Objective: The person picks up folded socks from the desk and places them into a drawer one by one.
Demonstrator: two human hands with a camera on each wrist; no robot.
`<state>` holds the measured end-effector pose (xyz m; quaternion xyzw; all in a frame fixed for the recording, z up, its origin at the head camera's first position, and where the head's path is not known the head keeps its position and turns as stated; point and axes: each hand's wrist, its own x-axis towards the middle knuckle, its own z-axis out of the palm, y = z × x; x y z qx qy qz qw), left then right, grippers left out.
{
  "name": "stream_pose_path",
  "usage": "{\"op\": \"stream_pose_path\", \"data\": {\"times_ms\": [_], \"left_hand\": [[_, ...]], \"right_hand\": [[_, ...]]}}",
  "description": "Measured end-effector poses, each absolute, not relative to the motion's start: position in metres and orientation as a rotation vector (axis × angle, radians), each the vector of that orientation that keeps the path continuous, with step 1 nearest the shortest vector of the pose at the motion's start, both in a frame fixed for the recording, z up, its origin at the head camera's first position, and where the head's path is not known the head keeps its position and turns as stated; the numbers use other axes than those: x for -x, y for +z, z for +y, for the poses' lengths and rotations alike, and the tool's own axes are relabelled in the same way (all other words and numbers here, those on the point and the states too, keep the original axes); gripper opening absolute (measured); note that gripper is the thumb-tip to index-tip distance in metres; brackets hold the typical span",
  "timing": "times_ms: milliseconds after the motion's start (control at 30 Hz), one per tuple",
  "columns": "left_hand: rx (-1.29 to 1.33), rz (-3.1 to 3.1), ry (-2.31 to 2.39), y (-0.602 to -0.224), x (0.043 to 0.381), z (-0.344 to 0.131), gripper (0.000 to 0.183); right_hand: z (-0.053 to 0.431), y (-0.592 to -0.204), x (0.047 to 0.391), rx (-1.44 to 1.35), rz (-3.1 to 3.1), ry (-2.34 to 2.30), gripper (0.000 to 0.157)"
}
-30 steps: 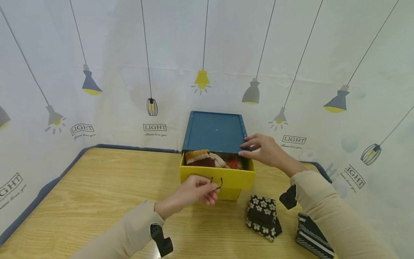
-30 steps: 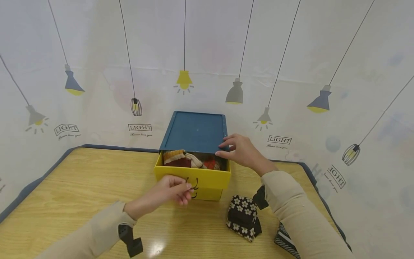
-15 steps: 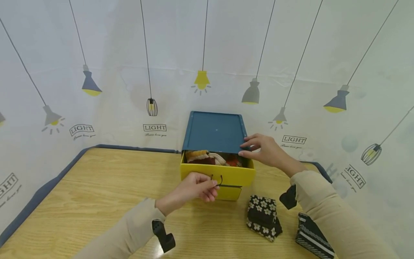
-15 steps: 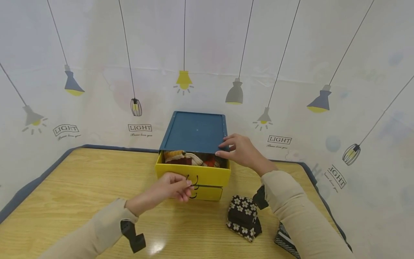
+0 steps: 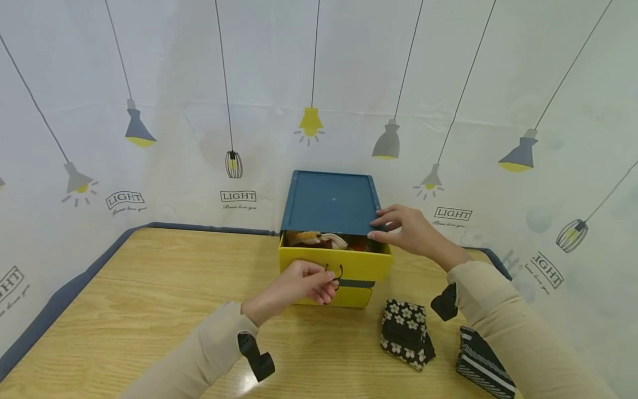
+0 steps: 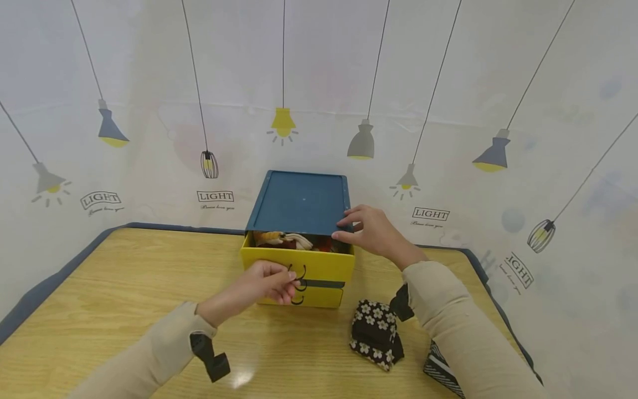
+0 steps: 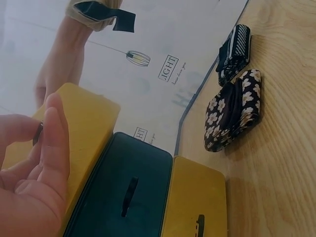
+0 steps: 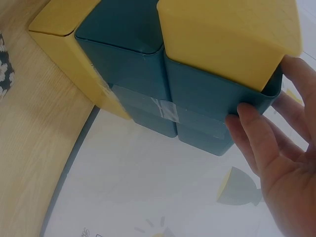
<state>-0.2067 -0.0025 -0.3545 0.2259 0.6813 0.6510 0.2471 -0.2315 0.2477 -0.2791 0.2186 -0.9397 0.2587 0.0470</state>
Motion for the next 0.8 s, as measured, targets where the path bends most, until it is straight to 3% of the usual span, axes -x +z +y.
{"op": "stream_pose_path", "data": {"times_ms": [800], "left_hand": [[-0.591,1.835,1.805,-0.354,0.224,0.002,0.037]], "right_hand": [[0.249,-0.279,0.232,-0.669,-2.873,0.797,0.034]]}}
